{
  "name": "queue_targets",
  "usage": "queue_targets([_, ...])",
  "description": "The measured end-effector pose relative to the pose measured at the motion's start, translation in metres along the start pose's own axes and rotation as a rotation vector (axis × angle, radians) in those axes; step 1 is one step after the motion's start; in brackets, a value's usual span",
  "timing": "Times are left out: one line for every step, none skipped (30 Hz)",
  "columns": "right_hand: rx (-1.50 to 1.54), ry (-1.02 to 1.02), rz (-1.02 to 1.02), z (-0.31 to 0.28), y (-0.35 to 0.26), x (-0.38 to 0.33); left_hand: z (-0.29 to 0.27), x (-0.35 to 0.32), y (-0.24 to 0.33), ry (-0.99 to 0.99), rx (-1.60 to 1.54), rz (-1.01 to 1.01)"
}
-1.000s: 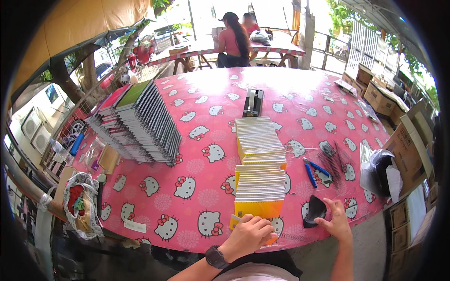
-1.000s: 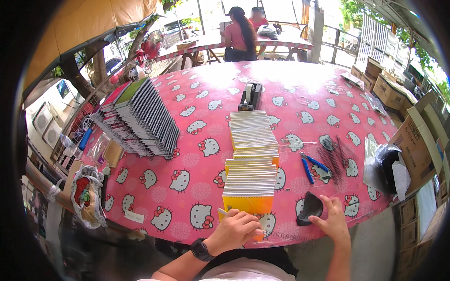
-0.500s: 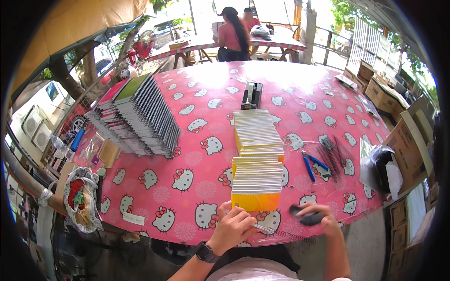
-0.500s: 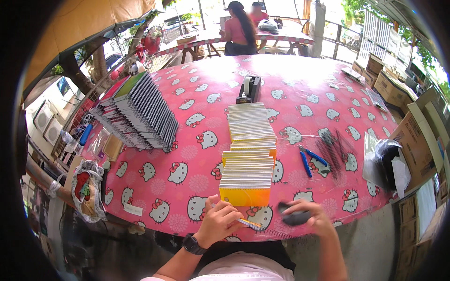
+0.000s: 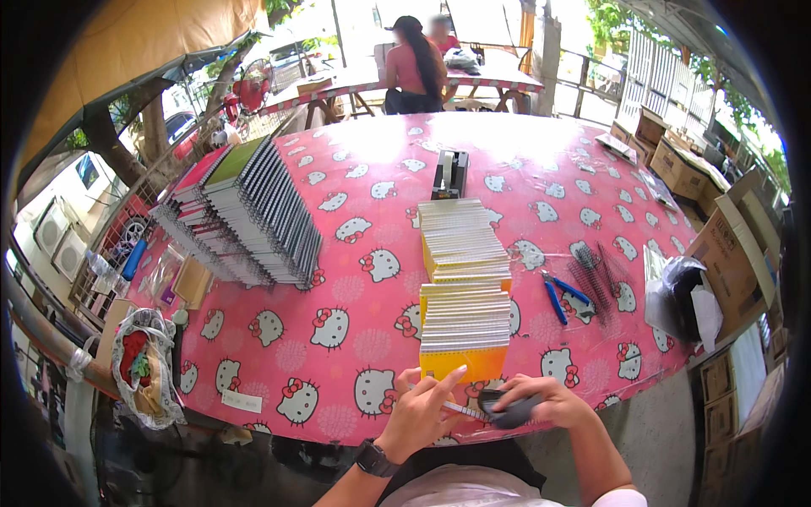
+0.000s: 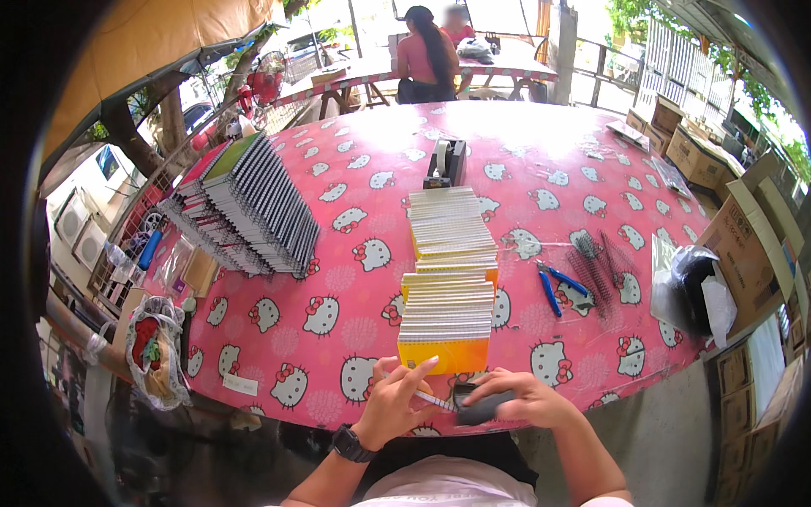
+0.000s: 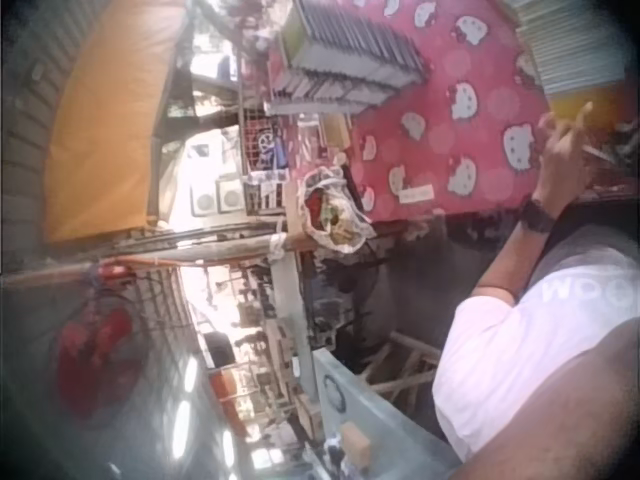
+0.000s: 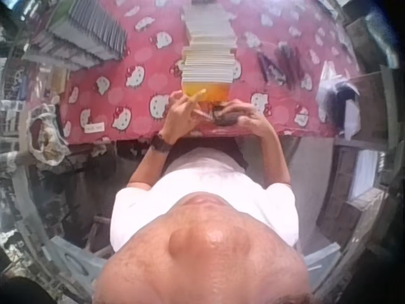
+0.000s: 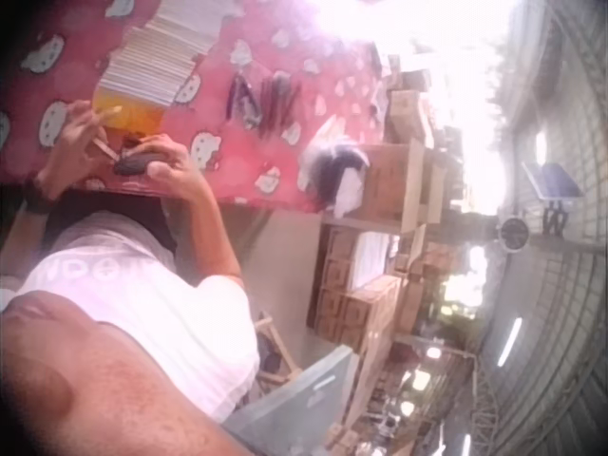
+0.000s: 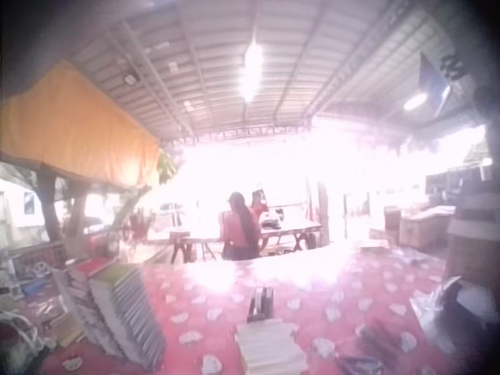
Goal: The person retrieves yellow notepads from a cardboard box and places them on a pink Hello Kitty table. They then use a handheld stapler to attach spiral bindings to the notepads one by one, stacking the finished notebooks on the table.
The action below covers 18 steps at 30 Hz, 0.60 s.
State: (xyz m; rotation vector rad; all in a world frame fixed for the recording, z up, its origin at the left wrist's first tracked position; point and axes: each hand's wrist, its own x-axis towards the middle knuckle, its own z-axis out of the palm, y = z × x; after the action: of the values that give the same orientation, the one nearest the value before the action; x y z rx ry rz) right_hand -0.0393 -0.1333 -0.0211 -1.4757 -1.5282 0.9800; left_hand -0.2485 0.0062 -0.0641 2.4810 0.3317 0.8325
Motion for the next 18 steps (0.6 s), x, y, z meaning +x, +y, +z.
queue_targets([-0.01, -0.033, -0.04, 0.001, -0.003, 0.0, 0.0, 0.004, -0.001, -0.01, 0.003, 0.007])
queue_targets([-0.137, 0.008, 0.175, 0.002, 0.006, 0.004, 0.0, 0.006, -0.001, -0.019, 0.006, 0.015])
queue_targets([0.069, 0.024, 0.099, 0.004, 0.008, 0.001, -0.001, 0.004, 0.0, -0.019, 0.001, 0.015])
queue_targets([0.272, 0.036, 0.02, 0.006, 0.009, -0.002, -0.002, 0.0, 0.002, -0.016, -0.002, 0.011])
queue_targets([0.476, 0.046, -0.061, 0.007, 0.007, -0.002, -0.002, -0.002, 0.003, -0.013, -0.005, 0.006])
queue_targets([0.317, 0.041, -0.003, 0.007, 0.007, 0.0, -0.001, -0.001, 0.002, -0.015, -0.003, 0.003])
queue_targets([0.158, 0.036, 0.056, 0.007, 0.008, 0.006, 0.0, 0.002, 0.0, -0.018, 0.0, -0.002])
queue_targets([-0.001, 0.029, 0.114, 0.007, 0.005, 0.013, 0.0, 0.003, -0.001, -0.021, 0.002, -0.006])
queue_targets([-0.158, 0.025, 0.17, 0.008, 0.005, 0.018, -0.003, 0.003, 0.001, 0.029, 0.016, -0.032])
queue_targets([-0.095, -0.016, 0.199, 0.001, 0.009, 0.019, -0.006, 0.005, 0.004, 0.087, 0.029, -0.049])
queue_targets([0.11, -0.025, 0.098, 0.0, 0.008, 0.017, -0.009, 0.007, 0.005, 0.145, 0.041, -0.067])
queue_targets([0.313, -0.035, -0.004, 0.0, 0.006, 0.014, -0.008, 0.008, 0.001, 0.202, -0.135, -0.163])
queue_targets([0.53, -0.051, -0.102, 0.003, 0.007, 0.011, -0.004, 0.0, -0.006, 0.249, -0.309, -0.272])
queue_targets([0.447, -0.076, -0.113, 0.008, 0.01, 0.015, -0.002, -0.009, -0.012, 0.298, -0.477, -0.386])
queue_targets([0.302, -0.047, -0.026, 0.011, 0.012, 0.018, 0.001, -0.018, -0.019, 0.273, -0.608, -0.428])
queue_targets([0.145, -0.015, 0.057, 0.012, 0.012, 0.021, 0.003, -0.022, -0.025, 0.253, -0.743, -0.459])
queue_targets([-0.013, 0.017, 0.138, 0.012, 0.012, 0.023, 0.004, -0.026, -0.029, 0.232, -0.877, -0.489])
queue_targets([0.184, -0.016, 0.103, 0.011, 0.014, 0.02, 0.006, -0.03, -0.031, 0.252, -0.86, -0.491])
